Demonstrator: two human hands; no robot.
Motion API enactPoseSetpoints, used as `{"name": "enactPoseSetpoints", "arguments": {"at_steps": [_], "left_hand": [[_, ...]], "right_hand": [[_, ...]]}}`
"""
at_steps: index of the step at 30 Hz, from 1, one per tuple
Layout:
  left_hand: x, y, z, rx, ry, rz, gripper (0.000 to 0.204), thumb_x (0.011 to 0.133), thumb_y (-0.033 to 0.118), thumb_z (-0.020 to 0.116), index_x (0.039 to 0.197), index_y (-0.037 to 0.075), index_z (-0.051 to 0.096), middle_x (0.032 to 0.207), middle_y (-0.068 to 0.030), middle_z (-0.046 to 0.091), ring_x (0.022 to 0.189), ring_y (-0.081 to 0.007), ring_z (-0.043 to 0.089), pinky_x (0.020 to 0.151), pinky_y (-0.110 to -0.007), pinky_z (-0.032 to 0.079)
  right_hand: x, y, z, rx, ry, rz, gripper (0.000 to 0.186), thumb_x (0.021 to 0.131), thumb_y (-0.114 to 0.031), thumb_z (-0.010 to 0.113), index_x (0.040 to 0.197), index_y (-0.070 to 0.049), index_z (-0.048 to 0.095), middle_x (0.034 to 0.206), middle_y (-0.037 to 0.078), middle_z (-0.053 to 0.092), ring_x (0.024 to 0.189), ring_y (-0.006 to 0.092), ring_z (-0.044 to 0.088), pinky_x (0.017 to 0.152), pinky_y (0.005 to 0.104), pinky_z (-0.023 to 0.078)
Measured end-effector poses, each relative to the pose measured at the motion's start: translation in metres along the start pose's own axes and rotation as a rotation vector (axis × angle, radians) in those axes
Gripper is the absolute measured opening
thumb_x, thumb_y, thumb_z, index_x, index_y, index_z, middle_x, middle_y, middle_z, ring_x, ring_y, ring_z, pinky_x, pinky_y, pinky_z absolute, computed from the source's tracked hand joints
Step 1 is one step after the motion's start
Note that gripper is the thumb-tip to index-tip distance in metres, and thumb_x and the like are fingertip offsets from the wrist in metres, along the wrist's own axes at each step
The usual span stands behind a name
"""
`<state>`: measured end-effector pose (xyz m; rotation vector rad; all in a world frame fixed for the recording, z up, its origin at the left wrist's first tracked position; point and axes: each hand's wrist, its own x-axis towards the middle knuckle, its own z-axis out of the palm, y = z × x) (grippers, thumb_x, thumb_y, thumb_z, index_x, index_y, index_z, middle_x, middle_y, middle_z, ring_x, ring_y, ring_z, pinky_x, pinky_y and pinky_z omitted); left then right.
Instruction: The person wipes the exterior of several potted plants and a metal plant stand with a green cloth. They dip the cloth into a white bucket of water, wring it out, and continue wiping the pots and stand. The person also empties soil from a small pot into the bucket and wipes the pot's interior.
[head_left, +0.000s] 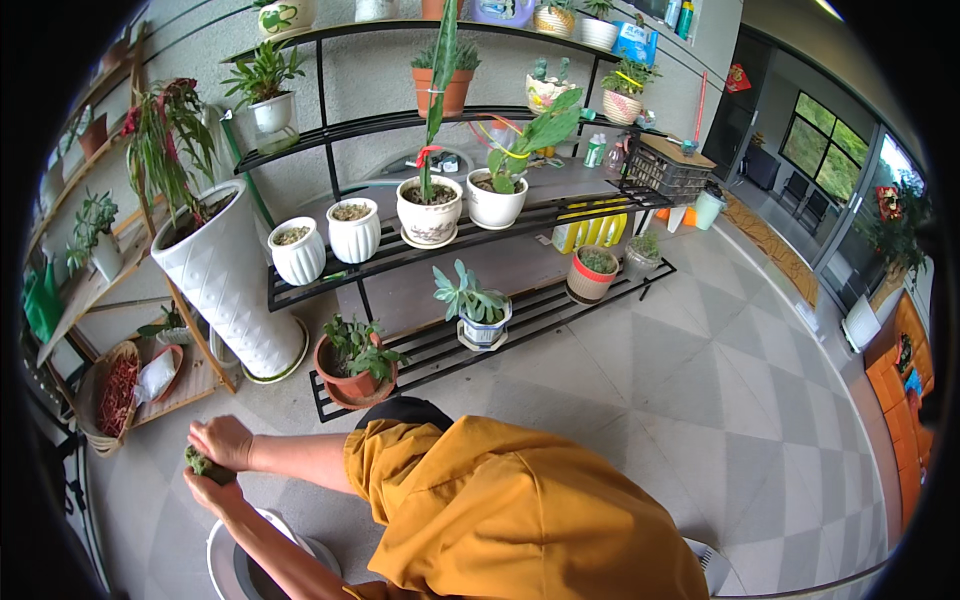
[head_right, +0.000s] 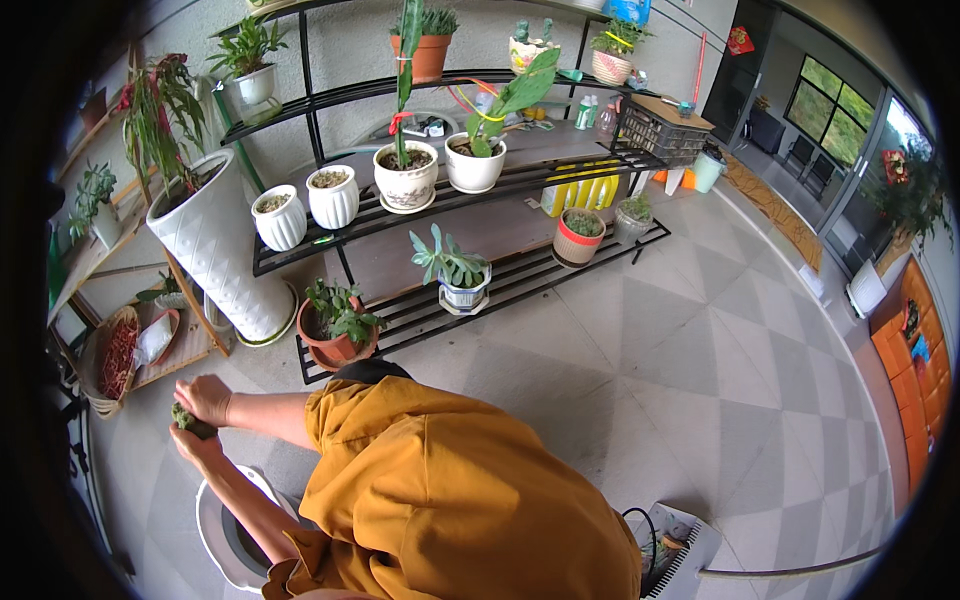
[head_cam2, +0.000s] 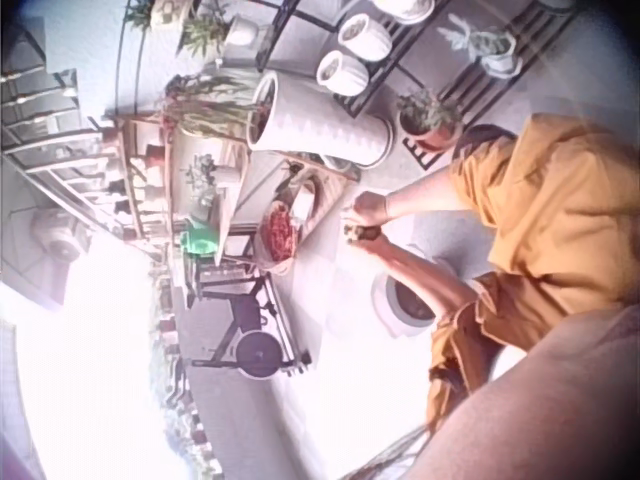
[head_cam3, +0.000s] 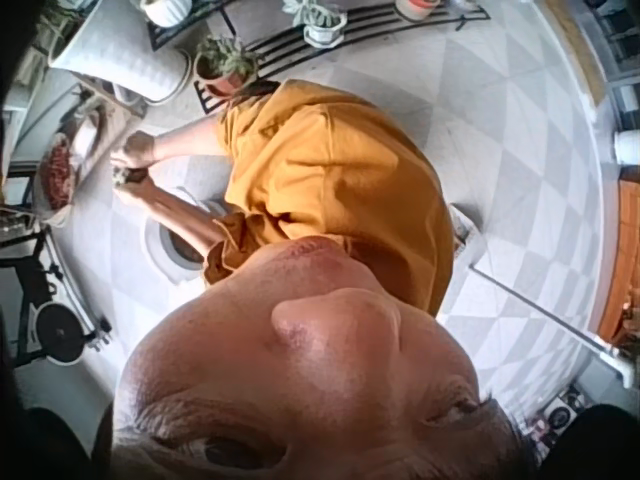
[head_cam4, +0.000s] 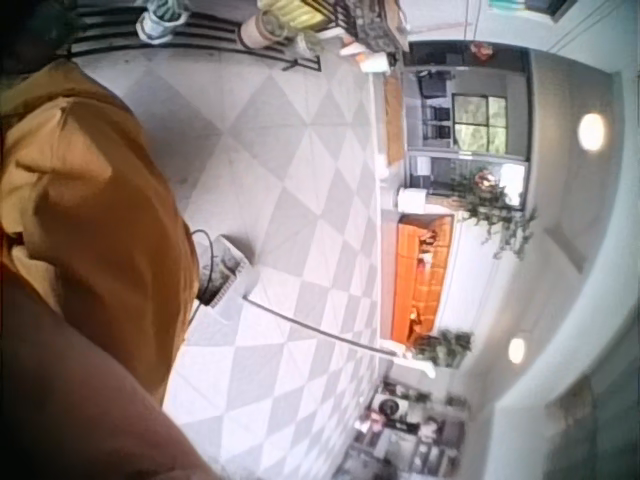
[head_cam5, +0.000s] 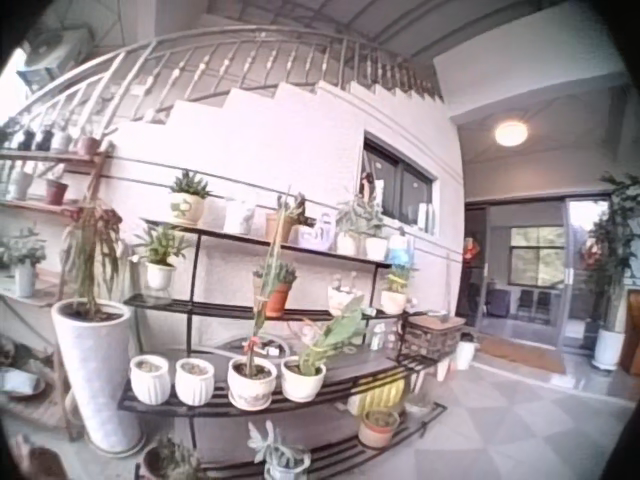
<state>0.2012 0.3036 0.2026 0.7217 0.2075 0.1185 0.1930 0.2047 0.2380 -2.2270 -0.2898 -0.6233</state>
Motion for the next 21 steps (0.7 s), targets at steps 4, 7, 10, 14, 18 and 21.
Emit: {"name": "enactPoseSetpoints", "arguments": {"at_steps": [4,7,10,14,18,21], "left_hand": [[0.007,0.018,-0.016,-0.061,-0.201,-0.064,0.046,0.084,0.032,0.039,0.111,-0.004,0.051,0.107,-0.0149,0.057,0.098,-0.0302,0.057,0.087,-0.043,0.047],[-0.005,0.034,-0.026,-0.208,-0.667,0.026,0.051,0.085,0.04,0.034,0.101,-0.003,0.057,0.1,-0.0158,0.06,0.094,-0.0286,0.058,0.085,-0.039,0.047],[-0.029,0.036,-0.008,-0.204,-0.248,-0.116,0.056,0.087,0.053,0.039,0.093,0.002,0.061,0.092,-0.0115,0.062,0.085,-0.0249,0.059,0.082,-0.037,0.048],[-0.047,0.038,0.035,0.169,0.018,-0.035,0.055,0.091,0.049,0.042,0.115,0.0,0.051,0.115,-0.0113,0.056,0.121,-0.0211,0.04,0.1,-0.042,0.034],[-0.038,0.07,0.01,-0.502,-0.04,0.146,0.046,0.091,0.033,0.046,0.115,-0.006,0.047,0.109,-0.0183,0.057,0.091,-0.0221,0.061,0.067,-0.024,0.053],[-0.014,0.047,-0.006,-0.563,0.116,-0.093,0.035,0.09,0.028,0.048,0.103,-0.005,0.05,0.085,-0.0107,0.062,0.06,-0.0161,0.059,0.047,-0.017,0.047]], "right_hand": [[-0.008,-0.006,-0.002,0.066,0.345,-0.248,0.033,0.077,-0.013,0.058,0.105,-0.001,0.047,0.091,0.018,0.055,0.086,0.037,0.057,0.072,0.0434,0.047],[-0.015,-0.022,0.015,0.449,-0.116,-0.453,0.022,0.077,-0.009,0.052,0.098,-0.003,0.054,0.098,0.019,0.055,0.095,0.0363,0.052,0.087,0.0408,0.042],[-0.007,-0.016,0.018,0.527,-0.251,-0.434,0.005,0.078,-0.008,0.051,0.076,-0.003,0.051,0.082,0.02,0.054,0.077,0.0375,0.05,0.069,0.0444,0.042],[0.03,0.017,0.001,0.266,0.139,0.165,0.022,0.082,-0.016,0.047,0.07,0.001,0.054,0.074,0.021,0.056,0.068,0.0358,0.055,0.063,0.0443,0.043],[0.019,0.012,-0.006,1.397,-0.395,0.702,0.021,0.089,-0.02,0.042,0.086,-0.006,0.057,0.079,0.006,0.06,0.073,0.0176,0.061,0.071,0.0318,0.052],[-0.021,-0.021,0.026,1.456,-0.47,0.636,0.031,0.093,-0.019,0.032,0.113,-0.004,0.051,0.1,0.009,0.06,0.092,0.0175,0.058,0.089,0.0278,0.044]]}}
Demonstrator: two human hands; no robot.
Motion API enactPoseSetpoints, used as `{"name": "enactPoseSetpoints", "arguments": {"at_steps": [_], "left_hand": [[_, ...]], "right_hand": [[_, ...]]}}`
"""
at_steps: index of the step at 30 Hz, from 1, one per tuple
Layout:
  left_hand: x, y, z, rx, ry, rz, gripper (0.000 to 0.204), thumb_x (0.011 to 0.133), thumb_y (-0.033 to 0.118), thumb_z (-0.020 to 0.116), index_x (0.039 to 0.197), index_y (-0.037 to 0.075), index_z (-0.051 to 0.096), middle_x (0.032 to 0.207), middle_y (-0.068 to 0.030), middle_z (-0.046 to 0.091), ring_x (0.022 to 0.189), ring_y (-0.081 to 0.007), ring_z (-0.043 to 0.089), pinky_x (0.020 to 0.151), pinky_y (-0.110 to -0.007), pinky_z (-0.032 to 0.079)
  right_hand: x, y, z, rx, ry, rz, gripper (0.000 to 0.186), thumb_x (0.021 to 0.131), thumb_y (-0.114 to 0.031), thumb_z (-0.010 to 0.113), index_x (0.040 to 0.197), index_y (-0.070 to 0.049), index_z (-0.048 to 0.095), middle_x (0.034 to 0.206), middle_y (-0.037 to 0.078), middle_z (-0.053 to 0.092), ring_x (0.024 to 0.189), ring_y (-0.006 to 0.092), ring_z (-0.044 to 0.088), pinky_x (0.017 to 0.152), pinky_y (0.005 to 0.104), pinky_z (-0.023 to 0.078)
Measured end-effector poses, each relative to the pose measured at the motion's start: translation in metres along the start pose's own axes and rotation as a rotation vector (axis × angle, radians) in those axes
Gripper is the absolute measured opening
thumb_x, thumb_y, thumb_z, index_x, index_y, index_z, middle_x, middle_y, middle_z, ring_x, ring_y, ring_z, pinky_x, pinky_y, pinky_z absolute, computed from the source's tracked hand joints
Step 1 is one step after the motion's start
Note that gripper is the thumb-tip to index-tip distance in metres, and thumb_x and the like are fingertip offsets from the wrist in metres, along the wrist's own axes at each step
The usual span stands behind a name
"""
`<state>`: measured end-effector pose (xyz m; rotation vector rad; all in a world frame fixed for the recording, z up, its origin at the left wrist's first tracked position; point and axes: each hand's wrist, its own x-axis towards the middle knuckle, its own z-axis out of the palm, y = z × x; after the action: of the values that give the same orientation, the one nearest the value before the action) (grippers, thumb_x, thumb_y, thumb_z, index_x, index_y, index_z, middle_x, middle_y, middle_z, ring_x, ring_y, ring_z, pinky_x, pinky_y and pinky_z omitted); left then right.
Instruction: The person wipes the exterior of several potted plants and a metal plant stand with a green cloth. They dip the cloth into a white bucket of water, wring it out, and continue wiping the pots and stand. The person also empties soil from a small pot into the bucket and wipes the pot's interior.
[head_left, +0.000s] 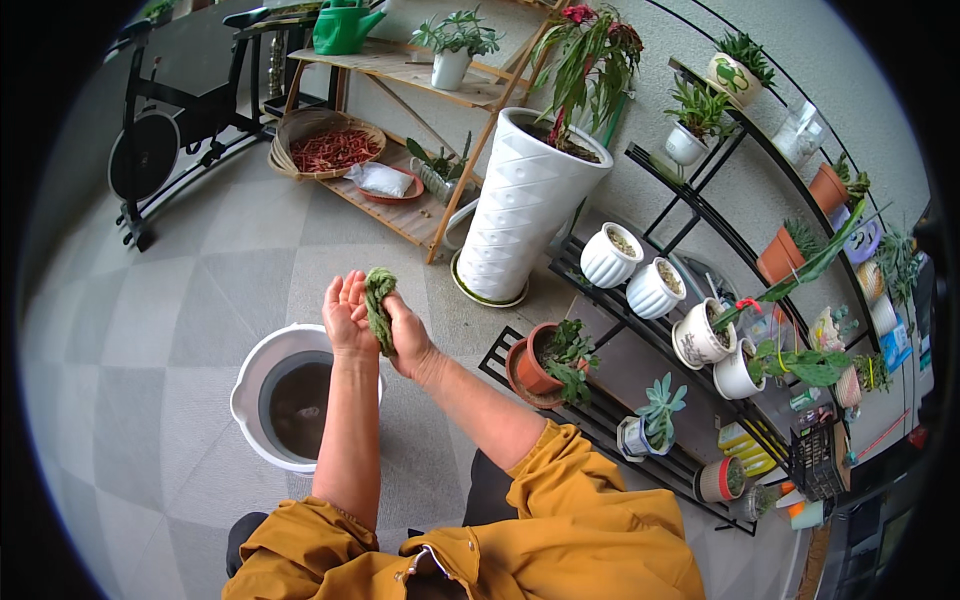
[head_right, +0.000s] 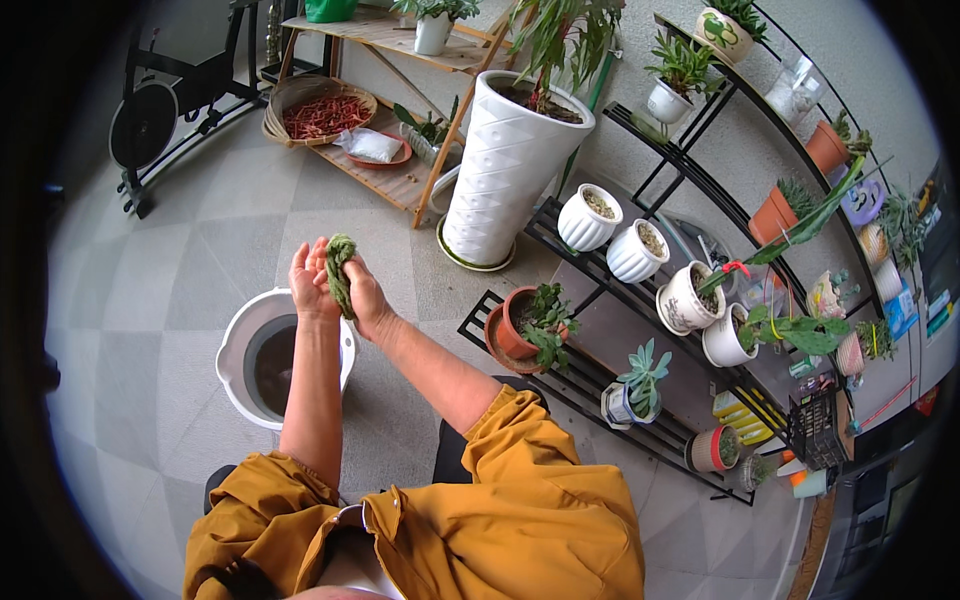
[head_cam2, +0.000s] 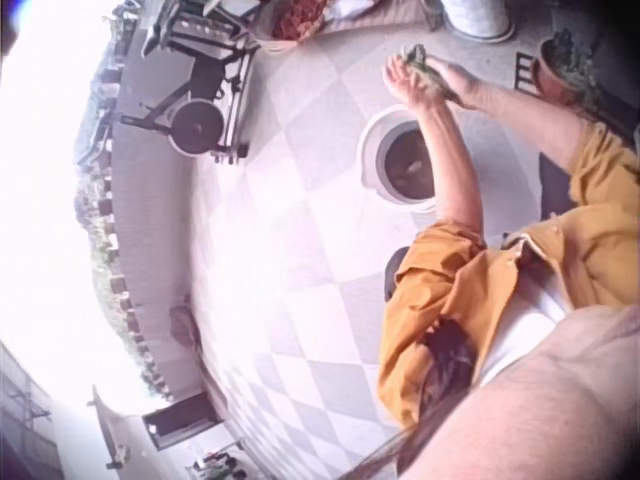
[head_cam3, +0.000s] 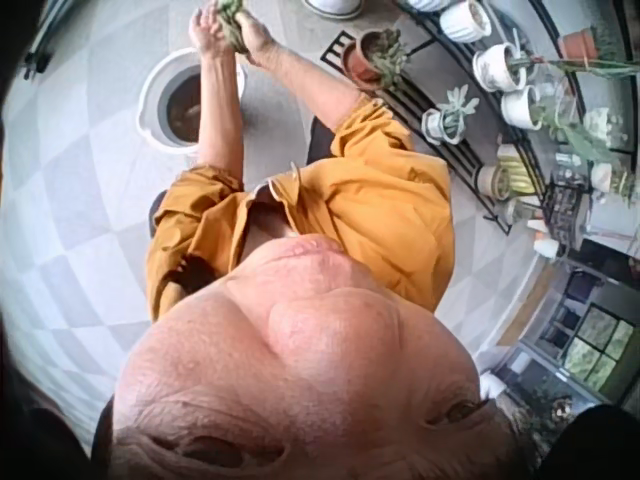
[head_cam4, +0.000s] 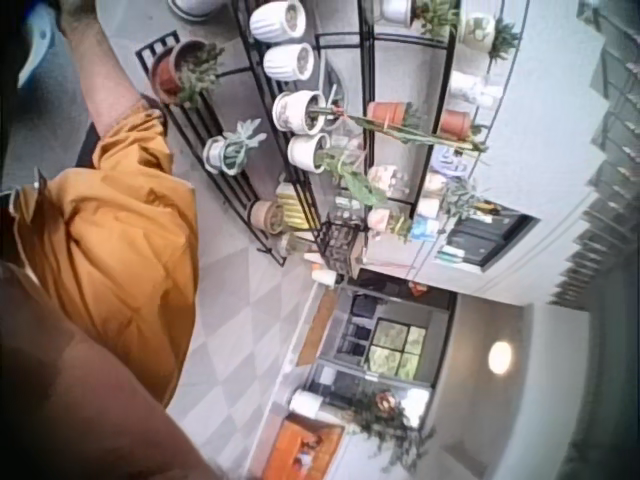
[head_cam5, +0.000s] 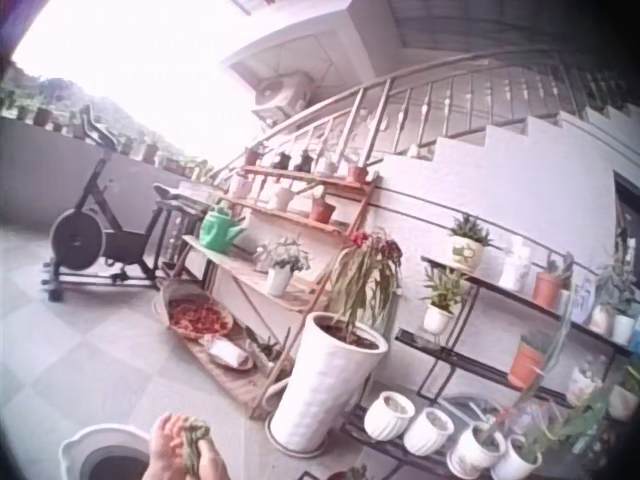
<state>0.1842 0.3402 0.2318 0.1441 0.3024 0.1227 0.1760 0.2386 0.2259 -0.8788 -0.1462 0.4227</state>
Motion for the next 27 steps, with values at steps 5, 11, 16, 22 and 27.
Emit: {"name": "enactPoseSetpoints", "arguments": {"at_steps": [5,11,16,22,27], "left_hand": [[0.014,-0.01,-0.014,0.268,0.17,0.379,0.03,0.087,0.021,0.05,0.109,0.002,0.045,0.099,-0.0092,0.056,0.079,-0.0185,0.059,0.052,-0.021,0.043],[-0.002,0.052,0.047,0.667,0.154,0.501,0.03,0.083,0.019,0.054,0.108,0.004,0.052,0.096,-0.0068,0.058,0.083,-0.0162,0.058,0.064,-0.026,0.044],[0.032,0.174,0.073,1.609,-0.419,0.685,0.049,0.084,0.038,0.062,0.116,0.002,0.055,0.108,-0.0169,0.061,0.096,-0.0252,0.06,0.078,-0.033,0.05],[-0.017,0.251,-0.104,2.225,-0.006,0.117,0.085,0.067,0.061,0.069,0.114,-0.008,0.055,0.109,-0.0319,0.056,0.105,-0.0417,0.055,0.086,-0.045,0.048],[-0.024,0.234,-0.171,1.968,0.153,0.088,0.046,0.07,0.033,0.07,0.096,-0.004,0.06,0.087,-0.0191,0.063,0.081,-0.0277,0.063,0.072,-0.036,0.051]], "right_hand": [[0.003,0.024,0.01,-0.354,0.23,0.018,0.032,0.091,-0.018,0.034,0.107,0.002,0.055,0.092,0.009,0.059,0.083,0.0171,0.055,0.08,0.0295,0.045],[0.016,-0.015,-0.002,-0.407,0.068,0.137,0.025,0.086,-0.009,0.043,0.102,0.007,0.055,0.089,0.011,0.061,0.075,0.0189,0.06,0.07,0.0319,0.051],[0.001,-0.077,-0.047,-0.321,0.324,0.249,0.029,0.092,-0.019,0.04,0.104,0.003,0.055,0.094,0.013,0.062,0.083,0.0234,0.063,0.075,0.0406,0.052],[-0.035,-0.09,-0.069,-0.428,0.398,0.263,0.026,0.092,-0.012,0.037,0.11,-0.001,0.053,0.097,0.012,0.061,0.084,0.0244,0.062,0.074,0.0398,0.053],[-0.026,-0.01,-0.059,-0.724,0.401,0.574,0.029,0.084,-0.003,0.041,0.112,0.0,0.05,0.095,0.01,0.059,0.078,0.0215,0.061,0.067,0.0372,0.054]]}}
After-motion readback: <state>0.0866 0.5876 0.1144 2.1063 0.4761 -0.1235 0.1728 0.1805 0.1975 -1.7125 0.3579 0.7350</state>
